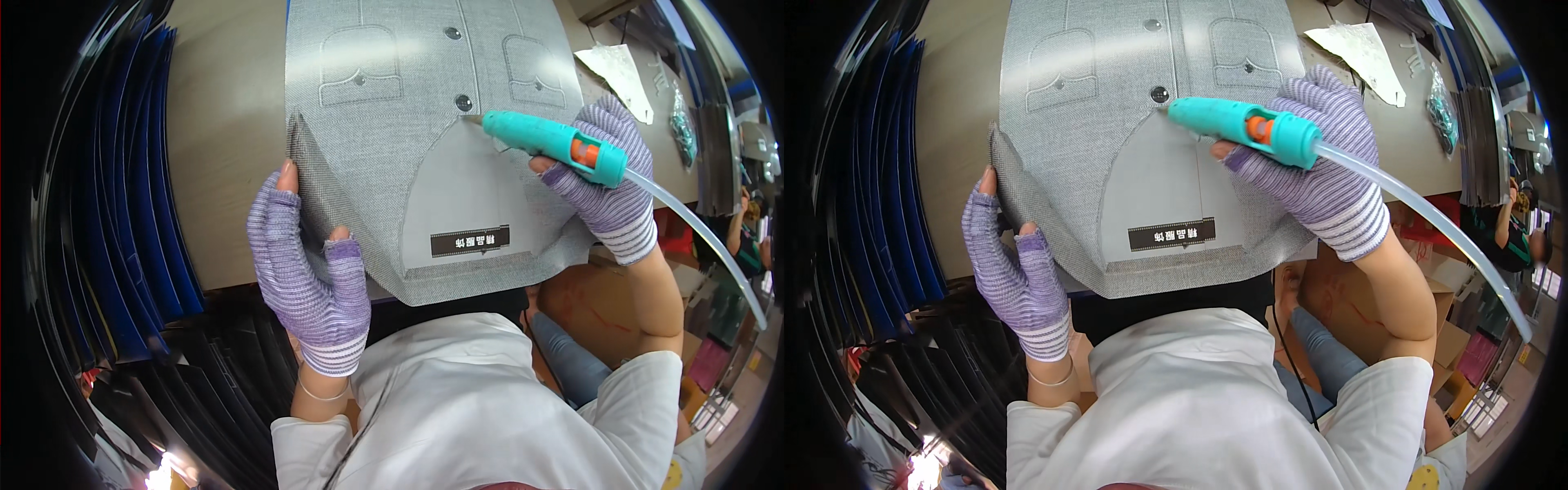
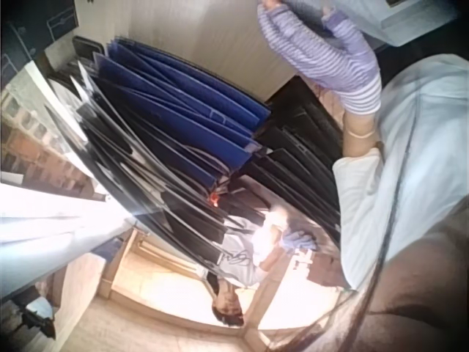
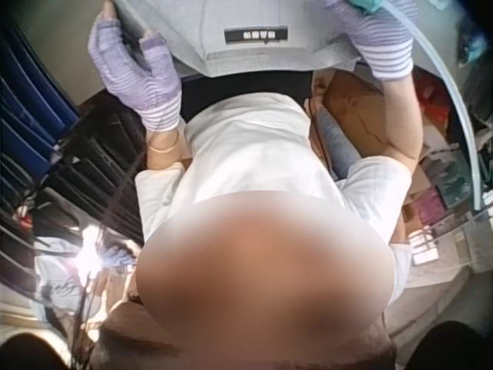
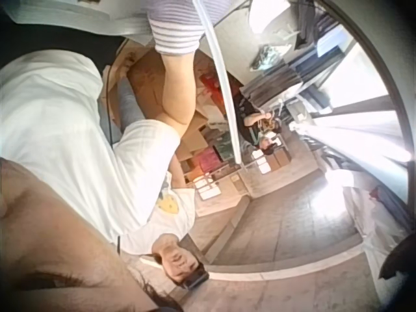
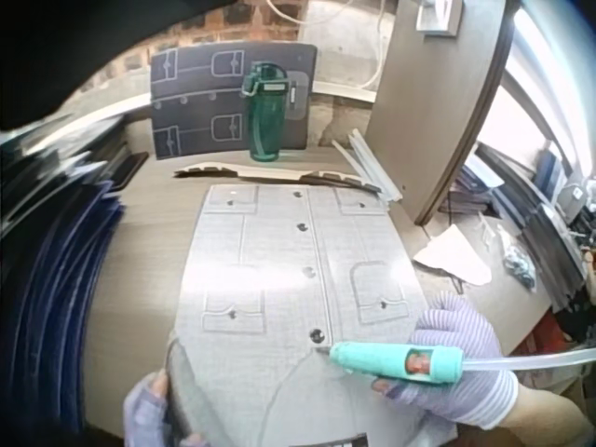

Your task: The person uses a hot glue gun to attach a grey fabric piece to a grey shirt-shaped template on a workbench. They repeatedly apply glue to the template and press the fabric into place, smoothing it with gloved hands. The person also handles a piece of cardboard, applying glue to it and placing it on the template.

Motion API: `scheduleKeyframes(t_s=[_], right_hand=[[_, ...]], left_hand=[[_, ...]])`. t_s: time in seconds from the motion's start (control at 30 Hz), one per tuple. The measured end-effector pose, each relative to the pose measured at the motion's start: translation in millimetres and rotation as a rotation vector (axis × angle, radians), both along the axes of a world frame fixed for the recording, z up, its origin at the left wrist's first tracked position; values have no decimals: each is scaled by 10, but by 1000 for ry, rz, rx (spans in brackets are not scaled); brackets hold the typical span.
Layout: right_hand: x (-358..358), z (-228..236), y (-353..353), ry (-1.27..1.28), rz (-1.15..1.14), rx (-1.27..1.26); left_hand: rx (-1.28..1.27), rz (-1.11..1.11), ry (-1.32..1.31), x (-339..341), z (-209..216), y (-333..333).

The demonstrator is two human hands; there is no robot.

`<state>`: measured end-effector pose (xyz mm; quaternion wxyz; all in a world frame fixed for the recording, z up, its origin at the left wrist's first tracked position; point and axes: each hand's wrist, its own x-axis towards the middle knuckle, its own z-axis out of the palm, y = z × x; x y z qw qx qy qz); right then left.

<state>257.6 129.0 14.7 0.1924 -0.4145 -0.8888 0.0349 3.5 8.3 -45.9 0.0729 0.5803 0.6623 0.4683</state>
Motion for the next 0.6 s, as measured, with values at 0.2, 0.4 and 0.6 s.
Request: scheduleKeyframes(t_s=[0.2,0.4,0.6], right_hand=[[25,35,39,-30,57,-42],[-172,59,-82,-148,100,-21],[-53,57,29,-53,40,-5]], left_hand=[[-13,5,-6,12,12,10],[-3,7,1,14,-3,8],[1,9,-28,32,15,18]])
